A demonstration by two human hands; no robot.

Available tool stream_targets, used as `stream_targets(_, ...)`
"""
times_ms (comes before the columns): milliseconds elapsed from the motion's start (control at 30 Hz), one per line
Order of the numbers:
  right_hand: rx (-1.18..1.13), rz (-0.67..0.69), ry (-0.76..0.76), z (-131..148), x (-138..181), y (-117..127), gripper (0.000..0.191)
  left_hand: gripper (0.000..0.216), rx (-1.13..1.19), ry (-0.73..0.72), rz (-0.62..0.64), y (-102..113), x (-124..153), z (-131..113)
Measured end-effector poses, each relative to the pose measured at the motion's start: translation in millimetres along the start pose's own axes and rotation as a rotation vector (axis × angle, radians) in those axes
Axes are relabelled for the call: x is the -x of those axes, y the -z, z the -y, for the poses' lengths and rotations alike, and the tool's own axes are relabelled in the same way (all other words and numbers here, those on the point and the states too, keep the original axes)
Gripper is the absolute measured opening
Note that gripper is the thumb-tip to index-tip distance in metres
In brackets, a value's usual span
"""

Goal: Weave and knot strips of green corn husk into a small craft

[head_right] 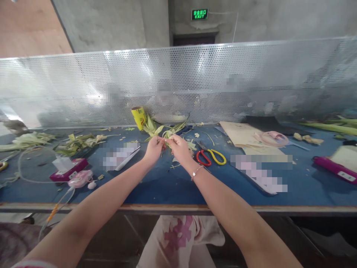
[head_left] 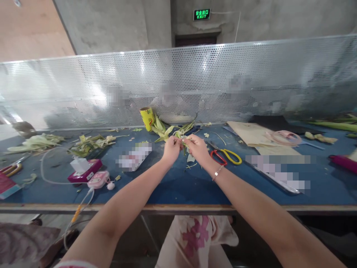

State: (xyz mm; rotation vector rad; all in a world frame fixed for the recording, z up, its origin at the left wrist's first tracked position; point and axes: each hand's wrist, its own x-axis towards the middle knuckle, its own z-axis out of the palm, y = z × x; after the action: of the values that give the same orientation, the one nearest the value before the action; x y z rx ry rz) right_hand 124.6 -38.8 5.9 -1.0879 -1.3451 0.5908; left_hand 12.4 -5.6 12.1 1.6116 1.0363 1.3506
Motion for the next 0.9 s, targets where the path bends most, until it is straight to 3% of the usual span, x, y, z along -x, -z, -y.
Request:
stream_targets(333,0.009,0.022,0.064,-1.3,0.2,-0.8,0.026,0.017,-0.096,-0.022,-0.05,2.1,-5.3,-1.2)
stream_targets(567,-0.056,-0.118,-0.034,-10.0,-7.8,4.5,0.026,0.016,0.018,-0.035,0.089,0.6,4.5,-7.7)
stream_targets(733,-0.102,-0.171,-0.035,-14.5,-9.5,2.9,0.028,0.018,0.032,-0.038,0.108,-2.9,9.2,-11.3)
stream_targets(900,-0.117,-0.087,-0.04,-16.0,-8.1,5.0,0.028,0.017,0.098,-0.024,0.11,-1.5,6.8,-5.1)
